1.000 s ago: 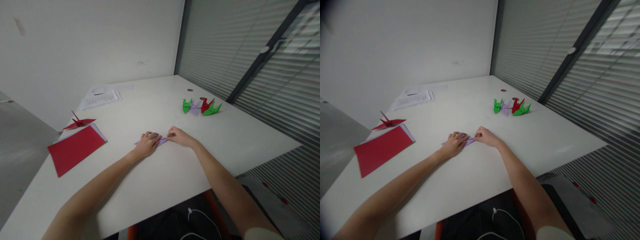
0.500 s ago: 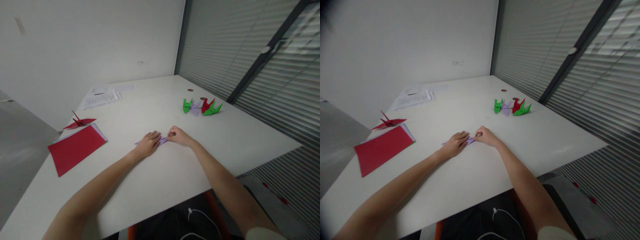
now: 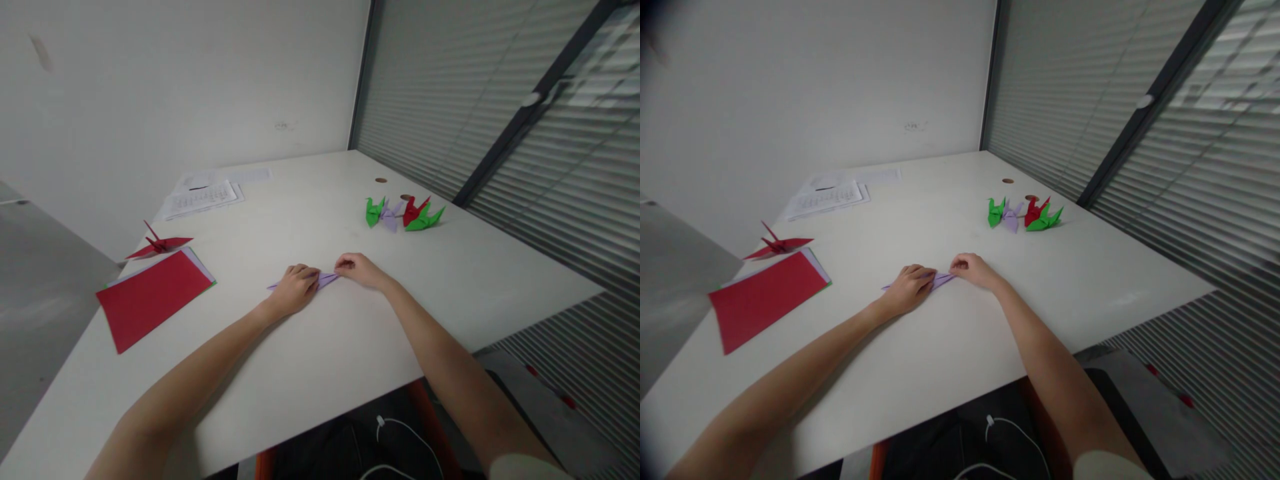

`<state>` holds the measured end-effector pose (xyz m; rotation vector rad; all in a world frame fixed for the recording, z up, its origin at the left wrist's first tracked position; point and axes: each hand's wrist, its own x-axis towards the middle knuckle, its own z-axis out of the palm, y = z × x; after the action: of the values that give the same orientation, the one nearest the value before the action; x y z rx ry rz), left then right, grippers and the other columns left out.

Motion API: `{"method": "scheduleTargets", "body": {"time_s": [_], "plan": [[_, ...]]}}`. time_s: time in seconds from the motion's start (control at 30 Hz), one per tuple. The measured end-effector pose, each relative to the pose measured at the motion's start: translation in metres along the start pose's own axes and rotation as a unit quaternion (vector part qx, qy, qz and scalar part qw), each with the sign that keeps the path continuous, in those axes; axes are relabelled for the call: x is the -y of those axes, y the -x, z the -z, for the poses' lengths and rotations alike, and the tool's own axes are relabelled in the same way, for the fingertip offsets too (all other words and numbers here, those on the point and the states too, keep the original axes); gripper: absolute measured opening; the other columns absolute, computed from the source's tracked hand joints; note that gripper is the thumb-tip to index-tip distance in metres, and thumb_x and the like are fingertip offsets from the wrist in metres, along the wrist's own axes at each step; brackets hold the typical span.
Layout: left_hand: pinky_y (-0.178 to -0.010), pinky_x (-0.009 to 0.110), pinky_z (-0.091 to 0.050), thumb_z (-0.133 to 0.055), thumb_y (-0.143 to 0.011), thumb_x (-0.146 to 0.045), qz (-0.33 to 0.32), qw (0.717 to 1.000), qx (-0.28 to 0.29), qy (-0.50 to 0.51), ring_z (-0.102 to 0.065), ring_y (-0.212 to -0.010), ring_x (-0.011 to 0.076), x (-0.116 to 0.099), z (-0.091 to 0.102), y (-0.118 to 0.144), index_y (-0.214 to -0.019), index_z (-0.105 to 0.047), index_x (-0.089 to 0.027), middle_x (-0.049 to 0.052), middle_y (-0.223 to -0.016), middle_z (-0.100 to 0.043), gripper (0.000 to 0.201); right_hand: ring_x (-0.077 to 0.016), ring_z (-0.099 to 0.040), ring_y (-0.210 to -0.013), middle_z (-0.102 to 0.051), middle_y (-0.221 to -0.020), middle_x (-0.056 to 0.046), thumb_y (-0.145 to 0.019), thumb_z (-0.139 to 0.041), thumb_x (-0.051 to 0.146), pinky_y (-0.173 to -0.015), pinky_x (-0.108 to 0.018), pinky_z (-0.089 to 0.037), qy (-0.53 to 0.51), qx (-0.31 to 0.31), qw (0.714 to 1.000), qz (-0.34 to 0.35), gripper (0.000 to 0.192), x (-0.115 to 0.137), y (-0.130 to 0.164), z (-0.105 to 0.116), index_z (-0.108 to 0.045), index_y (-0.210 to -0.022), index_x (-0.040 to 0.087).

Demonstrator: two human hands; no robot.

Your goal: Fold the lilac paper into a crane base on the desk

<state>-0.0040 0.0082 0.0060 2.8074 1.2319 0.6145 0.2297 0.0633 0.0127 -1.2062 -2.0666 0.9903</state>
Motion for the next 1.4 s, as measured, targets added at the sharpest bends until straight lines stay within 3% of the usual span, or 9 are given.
{"method": "scheduleTargets", "body": {"time_s": [0.2, 0.5, 0.83, 1.07, 1.17, 1.3, 1.4], "plan": [[-0.09, 0.041, -0.045, -0.044, -0.098, -0.025, 0.004, 1.0, -0.004, -0.005, -0.056, -0.106, 0.0226, -0.003, 0.001, 0.001, -0.117, -0.064, -0.02, 0.009, -0.12, -0.065, 0.029, -0.0177, -0.059, -0.073, -0.071, -0.079, -0.007, -0.074, -0.067, 0.04, -0.071, -0.03, -0.045, -0.013, -0.013, 1.0, -0.011, 0.025, 0.002, 0.0, 0.0, -0.074, -0.08, 0.016], [-0.089, 0.041, -0.045, -0.048, -0.096, -0.024, 0.024, 0.999, -0.02, 0.019, -0.056, -0.108, 0.0229, 0.003, -0.005, 0.001, -0.108, -0.071, -0.023, 0.01, -0.116, -0.065, 0.026, -0.0142, -0.054, -0.063, -0.067, -0.07, -0.004, -0.07, -0.072, 0.034, -0.06, -0.026, -0.04, 0.044, 0.015, 0.999, -0.005, 0.018, -0.002, -0.001, -0.003, -0.075, -0.074, 0.017], [-0.086, 0.04, -0.046, -0.052, -0.093, -0.023, 0.033, 0.998, -0.035, 0.036, -0.058, -0.103, 0.0229, 0.004, -0.005, 0.0, -0.106, -0.072, -0.023, 0.009, -0.11, -0.067, 0.024, -0.0153, -0.056, -0.069, -0.065, -0.076, -0.003, -0.072, -0.069, 0.031, -0.065, -0.027, -0.042, 0.029, 0.035, 0.999, 0.015, 0.017, -0.002, 0.001, -0.001, -0.073, -0.079, 0.016], [-0.087, 0.039, -0.046, -0.053, -0.093, -0.024, 0.039, 0.998, -0.038, 0.037, -0.058, -0.103, 0.0227, 0.006, -0.008, 0.0, -0.105, -0.072, -0.023, 0.009, -0.11, -0.067, 0.023, -0.0146, -0.054, -0.067, -0.064, -0.073, -0.003, -0.075, -0.063, 0.026, -0.064, -0.027, -0.042, 0.055, 0.004, 0.998, 0.007, 0.013, -0.005, 0.0, 0.004, -0.07, -0.075, 0.016], [-0.088, 0.039, -0.044, -0.052, -0.094, -0.024, 0.036, 0.998, -0.032, 0.033, -0.057, -0.104, 0.0226, 0.006, -0.006, 0.001, -0.113, -0.069, -0.024, 0.008, -0.113, -0.066, 0.026, -0.0145, -0.054, -0.066, -0.063, -0.072, -0.003, -0.075, -0.064, 0.029, -0.064, -0.028, -0.042, 0.034, -0.003, 0.999, -0.001, 0.016, -0.005, 0.001, 0.007, -0.071, -0.079, 0.015], [-0.09, 0.04, -0.041, -0.046, -0.097, -0.022, 0.007, 1.0, 0.002, 0.019, -0.053, -0.11, 0.0232, 0.004, -0.001, 0.002, -0.132, -0.056, -0.028, 0.008, -0.123, -0.062, 0.037, -0.0156, -0.057, -0.071, -0.063, -0.079, -0.003, -0.072, -0.071, 0.033, -0.069, -0.029, -0.046, -0.018, 0.04, 0.998, 0.04, 0.027, -0.003, 0.0, 0.001, -0.073, -0.093, 0.016], [-0.091, 0.041, -0.039, -0.044, -0.098, -0.021, -0.008, 1.0, 0.018, 0.017, -0.051, -0.113, 0.0238, 0.004, -0.001, 0.003, -0.13, -0.058, -0.027, 0.007, -0.128, -0.061, 0.035, -0.0158, -0.057, -0.073, -0.063, -0.079, -0.004, -0.077, -0.067, 0.029, -0.071, -0.03, -0.046, 0.017, 0.029, 0.997, 0.064, 0.015, -0.002, 0.0, -0.003, -0.075, -0.084, 0.018]]}}
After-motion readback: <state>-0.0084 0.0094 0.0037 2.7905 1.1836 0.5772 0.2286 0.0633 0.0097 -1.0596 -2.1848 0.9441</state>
